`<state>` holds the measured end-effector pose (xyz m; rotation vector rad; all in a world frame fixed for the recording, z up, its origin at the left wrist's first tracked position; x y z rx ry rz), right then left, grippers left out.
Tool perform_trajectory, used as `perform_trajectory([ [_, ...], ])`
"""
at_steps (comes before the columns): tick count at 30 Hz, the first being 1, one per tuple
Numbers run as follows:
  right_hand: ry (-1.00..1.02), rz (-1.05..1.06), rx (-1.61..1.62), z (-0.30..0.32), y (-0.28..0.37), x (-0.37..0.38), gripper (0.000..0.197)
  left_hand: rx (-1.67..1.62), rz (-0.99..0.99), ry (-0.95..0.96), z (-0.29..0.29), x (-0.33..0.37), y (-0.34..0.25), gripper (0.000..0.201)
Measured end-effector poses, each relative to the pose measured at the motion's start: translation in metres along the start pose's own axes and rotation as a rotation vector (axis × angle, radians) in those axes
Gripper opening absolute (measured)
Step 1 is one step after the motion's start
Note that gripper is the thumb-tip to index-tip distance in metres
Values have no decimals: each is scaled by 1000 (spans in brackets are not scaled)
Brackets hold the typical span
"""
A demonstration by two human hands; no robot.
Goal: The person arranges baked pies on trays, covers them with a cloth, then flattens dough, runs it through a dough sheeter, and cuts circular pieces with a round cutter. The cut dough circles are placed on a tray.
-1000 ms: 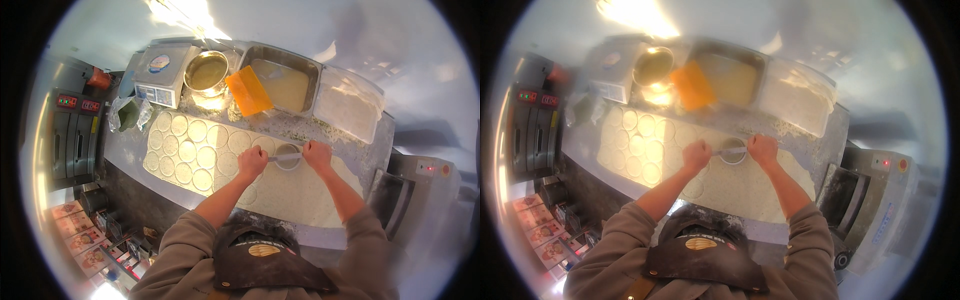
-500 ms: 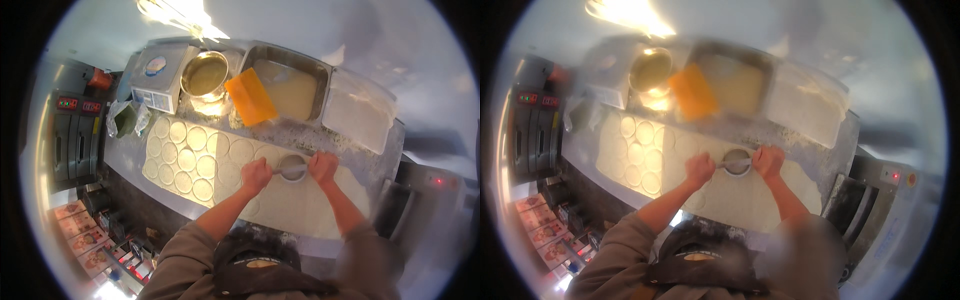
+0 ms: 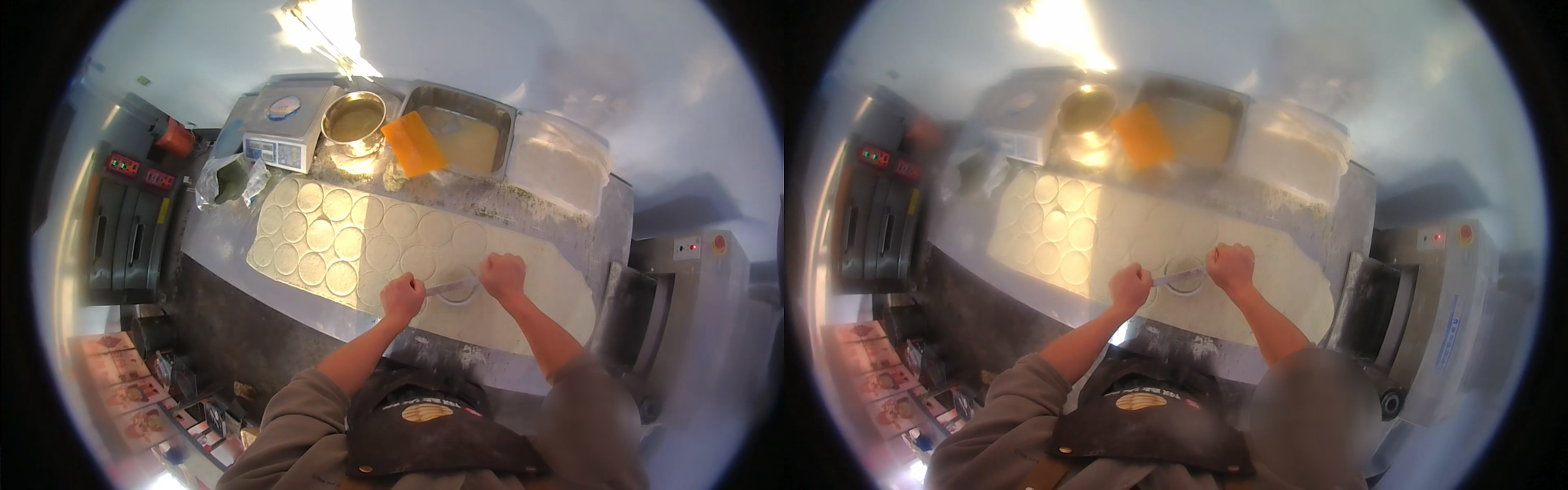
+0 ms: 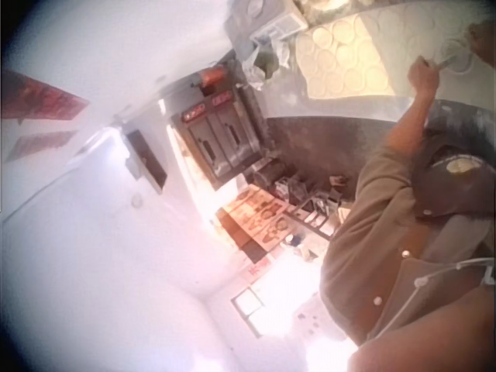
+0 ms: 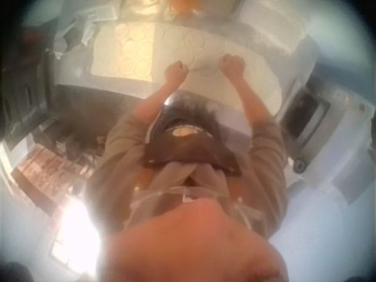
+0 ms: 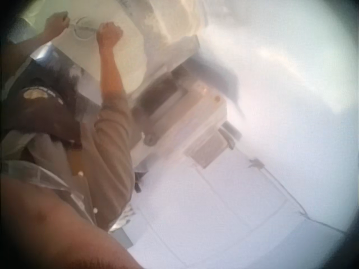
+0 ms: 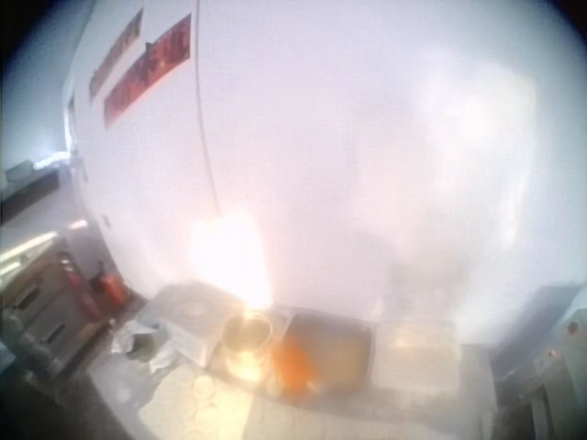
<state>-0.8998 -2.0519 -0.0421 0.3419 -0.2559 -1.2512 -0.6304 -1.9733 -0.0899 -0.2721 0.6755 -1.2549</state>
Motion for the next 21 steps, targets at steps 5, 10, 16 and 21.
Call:
perform_trajectory([
  [5, -36, -6, -19, -9, 8, 7, 28, 12, 44, -25, 6, 0, 11, 27],
  [10, 4, -31, -39, -12, -1, 19, 28, -6, 41, -39, 1, 12, 8, 30],
  [16, 63, -73, -46, -23, -8, 28, 29, 17, 52, 12, -7, 23, 10, 30],
  [21, 109, -97, -38, -30, -11, 31, 30, 17, 38, 83, -5, 24, 4, 30],
])
Point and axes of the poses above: each hand's wrist, its own x-axis towards the middle knuckle, its own z-axis out of the back of the hand, y = z × x, the point moved 10 cm from there along x, towards the middle knuckle, and after that the axes turned 15 degrees about y, right-handed, at the moved point
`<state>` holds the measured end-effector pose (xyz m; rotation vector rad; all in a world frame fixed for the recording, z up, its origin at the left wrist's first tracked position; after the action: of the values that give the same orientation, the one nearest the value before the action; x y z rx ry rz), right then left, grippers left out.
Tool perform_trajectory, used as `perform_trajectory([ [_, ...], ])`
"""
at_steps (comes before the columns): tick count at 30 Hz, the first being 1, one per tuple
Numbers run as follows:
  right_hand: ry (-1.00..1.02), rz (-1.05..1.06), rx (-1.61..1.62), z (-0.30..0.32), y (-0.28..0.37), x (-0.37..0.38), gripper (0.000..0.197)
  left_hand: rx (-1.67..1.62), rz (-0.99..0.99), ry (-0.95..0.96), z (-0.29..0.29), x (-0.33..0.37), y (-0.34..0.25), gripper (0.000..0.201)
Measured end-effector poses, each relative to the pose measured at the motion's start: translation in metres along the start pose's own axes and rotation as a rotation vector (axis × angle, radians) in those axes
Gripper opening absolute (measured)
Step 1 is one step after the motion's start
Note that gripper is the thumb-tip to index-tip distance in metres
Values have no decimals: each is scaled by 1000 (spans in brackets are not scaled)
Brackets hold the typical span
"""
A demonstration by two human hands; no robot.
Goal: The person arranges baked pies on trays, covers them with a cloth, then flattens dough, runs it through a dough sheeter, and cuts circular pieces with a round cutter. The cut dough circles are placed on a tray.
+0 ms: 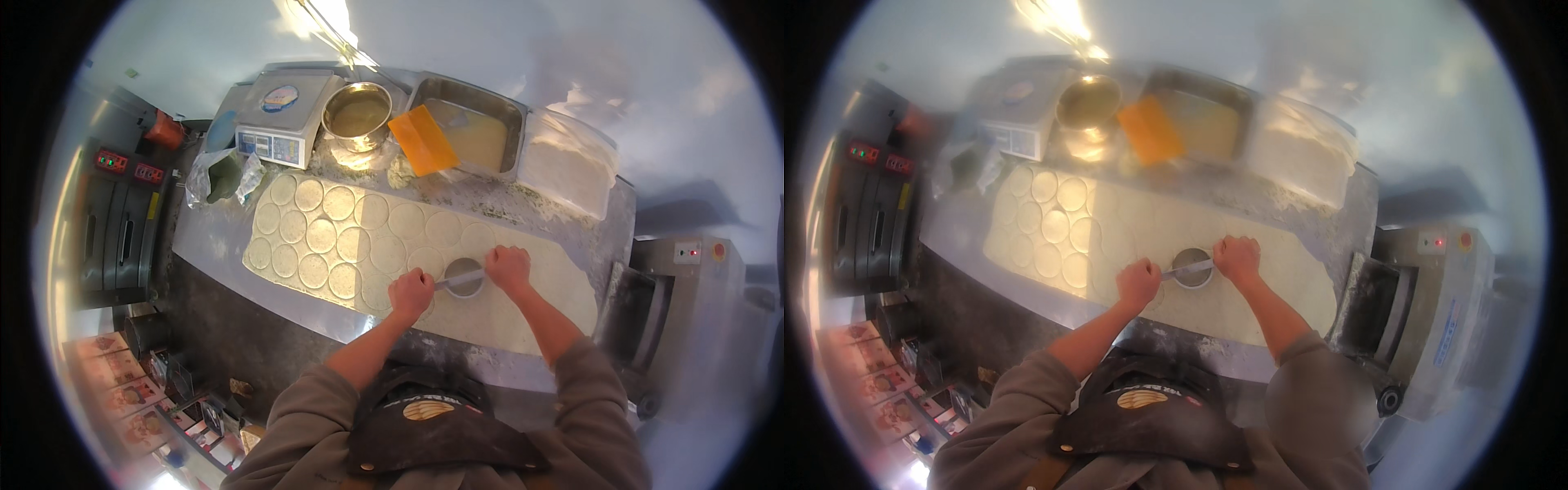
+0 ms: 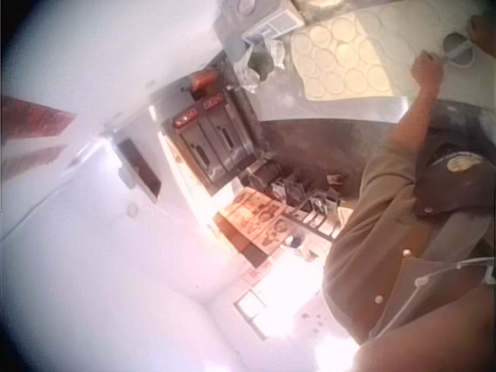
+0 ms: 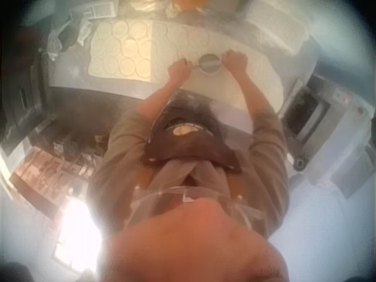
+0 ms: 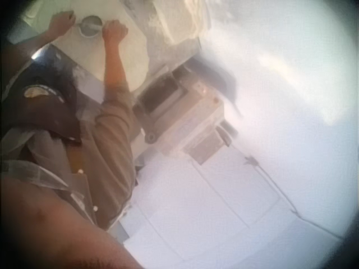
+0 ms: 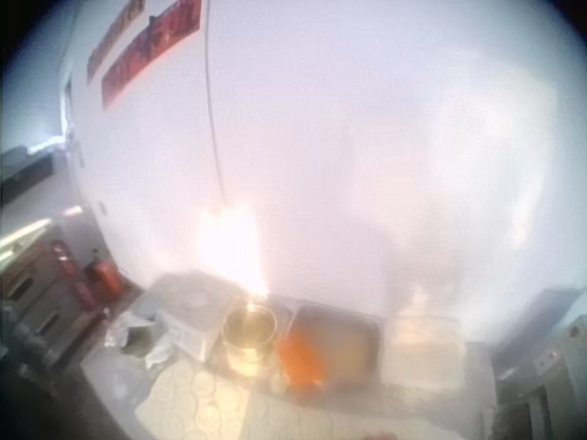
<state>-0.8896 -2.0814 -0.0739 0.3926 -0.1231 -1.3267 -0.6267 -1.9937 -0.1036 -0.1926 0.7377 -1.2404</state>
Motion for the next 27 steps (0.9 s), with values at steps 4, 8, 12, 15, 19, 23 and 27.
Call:
perform_trajectory([
  [4, -6, -12, -10, -9, -7, -1, 28, 27, -11, 64, -8, 9, 2, 29],
  [8, 8, 27, -32, -21, -11, -4, 25, 94, -74, 112, -18, 20, 1, 26],
  [12, -93, 88, 10, -8, -2, -6, 22, 91, -69, 165, -21, 22, 1, 25],
  [15, -76, 79, -40, 3, 8, -6, 22, 74, -99, 112, -10, 16, -3, 26],
  [19, -132, 93, -33, 23, 26, -35, 23, 49, -193, 179, -14, -11, 3, 30],
  [23, -81, 47, -10, 11, 40, -91, 24, 44, -248, 238, -23, -61, 25, 32],
  [27, -73, 63, -11, -6, 50, -112, 23, 70, -250, 243, -25, -81, 39, 31],
])
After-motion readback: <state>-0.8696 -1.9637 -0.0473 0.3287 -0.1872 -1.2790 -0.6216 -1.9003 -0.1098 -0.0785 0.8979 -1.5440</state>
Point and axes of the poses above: each hand's wrist, its own x-axis towards the middle knuckle, its own z-axis out of the back of the hand, y = z × x, the point moved 10 cm from there along x, towards the middle knuckle, and after that the axes turned 15 degrees about y, right-handed, at the moved point
